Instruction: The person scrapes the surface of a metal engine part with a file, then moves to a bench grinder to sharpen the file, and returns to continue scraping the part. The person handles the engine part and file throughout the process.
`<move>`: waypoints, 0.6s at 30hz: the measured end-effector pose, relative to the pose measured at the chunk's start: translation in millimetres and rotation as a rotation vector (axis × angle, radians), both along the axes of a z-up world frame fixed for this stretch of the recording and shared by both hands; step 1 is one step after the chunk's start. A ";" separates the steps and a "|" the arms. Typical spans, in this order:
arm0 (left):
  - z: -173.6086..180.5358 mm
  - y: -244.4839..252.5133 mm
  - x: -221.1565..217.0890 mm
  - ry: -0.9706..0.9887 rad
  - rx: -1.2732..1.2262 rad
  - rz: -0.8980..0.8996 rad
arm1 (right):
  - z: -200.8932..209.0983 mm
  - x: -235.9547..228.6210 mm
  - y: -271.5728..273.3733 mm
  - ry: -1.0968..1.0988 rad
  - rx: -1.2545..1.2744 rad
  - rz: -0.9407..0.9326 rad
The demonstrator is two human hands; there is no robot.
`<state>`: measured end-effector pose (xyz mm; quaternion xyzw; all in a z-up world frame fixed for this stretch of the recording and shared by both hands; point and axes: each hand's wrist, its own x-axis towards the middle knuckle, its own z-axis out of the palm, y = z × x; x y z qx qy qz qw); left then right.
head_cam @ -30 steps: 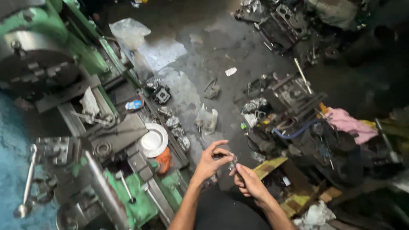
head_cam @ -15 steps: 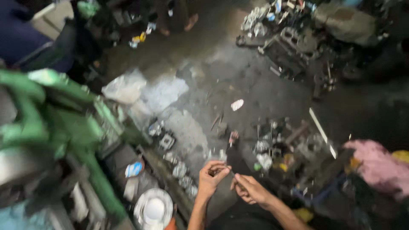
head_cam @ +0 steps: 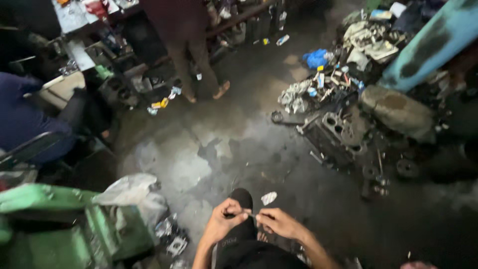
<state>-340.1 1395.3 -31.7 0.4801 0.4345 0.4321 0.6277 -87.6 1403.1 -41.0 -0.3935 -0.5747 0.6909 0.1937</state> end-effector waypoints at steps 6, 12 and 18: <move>-26.4 155.5 -14.6 0.282 -0.045 -0.117 | -40.0 9.5 159.7 -0.182 0.169 0.168; -58.7 367.8 -27.8 0.316 0.025 -0.332 | -73.7 3.7 351.2 -0.246 0.103 0.272; -11.3 615.3 -18.3 0.532 0.348 -0.443 | -99.2 1.8 524.5 -0.352 0.104 -0.102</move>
